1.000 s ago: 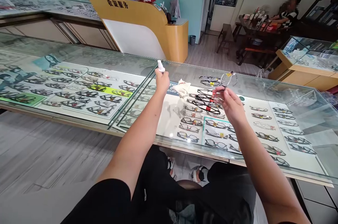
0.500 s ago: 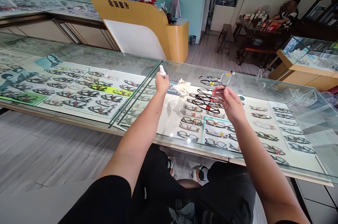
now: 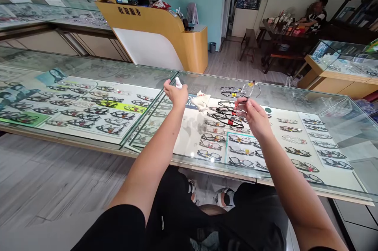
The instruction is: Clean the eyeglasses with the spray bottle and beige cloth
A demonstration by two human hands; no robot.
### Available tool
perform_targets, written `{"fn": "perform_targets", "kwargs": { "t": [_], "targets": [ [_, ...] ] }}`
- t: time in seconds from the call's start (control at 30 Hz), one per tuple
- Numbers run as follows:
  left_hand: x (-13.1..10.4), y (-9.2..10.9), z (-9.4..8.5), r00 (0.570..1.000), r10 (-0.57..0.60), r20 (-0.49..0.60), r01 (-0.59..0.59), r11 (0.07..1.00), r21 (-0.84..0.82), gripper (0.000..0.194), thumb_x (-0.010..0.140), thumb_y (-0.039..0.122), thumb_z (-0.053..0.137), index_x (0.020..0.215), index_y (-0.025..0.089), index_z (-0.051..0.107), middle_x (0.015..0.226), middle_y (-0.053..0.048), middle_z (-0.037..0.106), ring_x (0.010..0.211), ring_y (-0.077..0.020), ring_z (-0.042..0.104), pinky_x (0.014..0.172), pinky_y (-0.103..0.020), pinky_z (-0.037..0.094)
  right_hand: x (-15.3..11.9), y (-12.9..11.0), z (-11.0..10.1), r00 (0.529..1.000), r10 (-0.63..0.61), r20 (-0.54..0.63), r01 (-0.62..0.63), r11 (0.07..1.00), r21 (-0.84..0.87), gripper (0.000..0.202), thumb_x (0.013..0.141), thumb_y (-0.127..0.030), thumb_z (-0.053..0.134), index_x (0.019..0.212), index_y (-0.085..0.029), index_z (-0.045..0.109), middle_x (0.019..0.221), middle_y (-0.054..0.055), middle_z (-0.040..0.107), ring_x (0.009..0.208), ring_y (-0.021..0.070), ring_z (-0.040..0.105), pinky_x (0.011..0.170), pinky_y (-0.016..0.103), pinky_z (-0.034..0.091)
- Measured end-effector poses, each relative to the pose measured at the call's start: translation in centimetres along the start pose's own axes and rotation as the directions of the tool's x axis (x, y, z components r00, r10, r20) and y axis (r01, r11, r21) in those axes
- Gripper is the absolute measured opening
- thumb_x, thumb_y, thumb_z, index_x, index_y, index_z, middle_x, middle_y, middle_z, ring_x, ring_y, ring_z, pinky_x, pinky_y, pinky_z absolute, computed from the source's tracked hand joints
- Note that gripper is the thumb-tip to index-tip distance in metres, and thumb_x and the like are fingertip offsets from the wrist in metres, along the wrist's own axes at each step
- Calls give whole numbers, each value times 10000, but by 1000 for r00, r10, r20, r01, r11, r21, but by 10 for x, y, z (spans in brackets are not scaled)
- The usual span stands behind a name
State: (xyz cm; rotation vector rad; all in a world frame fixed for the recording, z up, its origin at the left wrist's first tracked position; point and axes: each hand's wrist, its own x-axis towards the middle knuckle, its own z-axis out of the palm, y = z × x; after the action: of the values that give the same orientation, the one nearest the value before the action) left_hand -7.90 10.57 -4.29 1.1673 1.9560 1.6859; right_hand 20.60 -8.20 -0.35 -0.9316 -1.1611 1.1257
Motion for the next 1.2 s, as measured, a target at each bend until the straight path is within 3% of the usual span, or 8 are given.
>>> {"fn": "perform_targets", "kwargs": {
  "t": [0.07,0.17,0.3,0.5,0.87,0.97,1.1,1.2],
  "targets": [
    [-11,15,-9,983,182,-1,-182,982,-52,548,830,106,721,1339,205,545,1501,-178,583,1474,-316,536,1282,-473,392,0,0,0,1000,5,4,-5,1000,-2,363,1015,-623,713,1136,-292,800,1234,57,769,1061,217,724,857,340,576],
    [-27,29,-19,850,411,329,-389,912,-133,272,895,138,642,1146,237,674,1272,-84,736,1276,-267,673,1170,-426,488,-1,0,1,1000,11,5,-11,1000,-18,386,1015,-645,701,1133,-290,796,1236,60,765,1057,220,717,861,349,583],
    [-39,27,-21,591,340,731,-465,884,-35,201,872,164,680,1036,252,758,1198,-59,799,1152,-289,722,1040,-426,539,-1,-2,1,1000,17,6,-17,1000,-5,393,1002,-652,716,1129,-289,795,1228,62,759,1044,216,711,853,351,581],
    [-37,12,-11,506,222,834,-527,844,96,459,729,6,657,1095,252,783,1293,-78,791,1207,-300,725,979,-389,541,-1,-4,2,1000,27,-10,-28,999,-40,413,979,-673,724,1115,-288,782,1255,68,749,1023,221,691,829,357,586],
    [-36,10,-10,572,225,789,-497,860,115,137,870,183,682,919,256,787,1023,-61,799,923,-264,713,841,-391,520,-2,-4,2,1000,13,-4,-14,999,-43,382,1003,-643,710,1111,-288,799,1226,64,751,1022,215,692,839,348,590],
    [-37,15,-11,642,335,690,-529,844,82,121,890,224,698,910,248,815,1051,-89,741,1019,-287,679,913,-411,513,-2,-5,2,1000,15,-9,-16,999,-50,402,990,-661,717,1110,-285,794,1222,67,751,1008,216,688,833,353,593],
    [-41,25,-15,742,401,537,-474,881,-4,131,931,282,686,955,260,812,782,-33,628,799,-248,611,818,-388,489,-1,-5,3,1000,25,-12,-26,999,-43,419,972,-684,730,1101,-290,791,1231,66,747,1001,221,683,834,364,593],
    [-45,31,-19,775,416,476,-422,901,-101,137,971,287,636,982,258,769,812,-25,694,807,-234,634,819,-364,494,-1,-3,3,1000,28,-6,-28,999,-24,413,968,-680,740,1088,-290,802,1206,57,744,999,215,685,840,356,587]
  ]
}}
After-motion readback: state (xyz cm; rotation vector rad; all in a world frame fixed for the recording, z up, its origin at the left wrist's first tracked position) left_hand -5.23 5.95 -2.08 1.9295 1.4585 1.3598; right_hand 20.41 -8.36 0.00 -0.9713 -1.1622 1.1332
